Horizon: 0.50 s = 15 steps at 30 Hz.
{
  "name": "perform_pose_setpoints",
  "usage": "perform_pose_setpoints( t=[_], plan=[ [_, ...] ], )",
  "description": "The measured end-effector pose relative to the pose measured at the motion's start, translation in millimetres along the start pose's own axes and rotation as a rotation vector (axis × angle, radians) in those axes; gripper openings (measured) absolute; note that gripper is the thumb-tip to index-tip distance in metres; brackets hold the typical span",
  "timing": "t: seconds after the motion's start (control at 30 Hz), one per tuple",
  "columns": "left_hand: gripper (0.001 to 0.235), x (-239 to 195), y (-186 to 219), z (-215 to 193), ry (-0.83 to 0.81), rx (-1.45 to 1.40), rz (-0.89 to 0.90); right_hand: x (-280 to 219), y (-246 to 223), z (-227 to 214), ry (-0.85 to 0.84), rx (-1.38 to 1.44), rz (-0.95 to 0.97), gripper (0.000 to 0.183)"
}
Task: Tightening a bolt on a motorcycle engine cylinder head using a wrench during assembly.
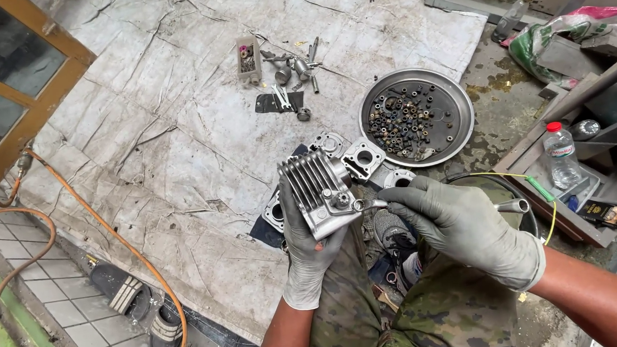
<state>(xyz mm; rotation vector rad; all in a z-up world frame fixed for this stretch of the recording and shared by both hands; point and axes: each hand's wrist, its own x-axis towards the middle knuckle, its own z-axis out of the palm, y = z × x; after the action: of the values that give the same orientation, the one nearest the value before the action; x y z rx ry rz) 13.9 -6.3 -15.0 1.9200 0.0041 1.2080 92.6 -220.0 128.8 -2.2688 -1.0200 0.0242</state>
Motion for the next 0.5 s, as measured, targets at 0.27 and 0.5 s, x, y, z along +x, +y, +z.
perform_pose_setpoints(
  t=[0.27, 0.5],
  plan=[
    [0.112, -2, -5, -1, 0.006, -0.013, 0.035, 15, -3, -11, 0.005, -0.056, -0.167, 0.019],
    [0.122, -11, -13, 7, -0.008, -0.227, 0.007, 74, 40, -14, -0.192, -0.057, -0.668, 0.025]
  ],
)
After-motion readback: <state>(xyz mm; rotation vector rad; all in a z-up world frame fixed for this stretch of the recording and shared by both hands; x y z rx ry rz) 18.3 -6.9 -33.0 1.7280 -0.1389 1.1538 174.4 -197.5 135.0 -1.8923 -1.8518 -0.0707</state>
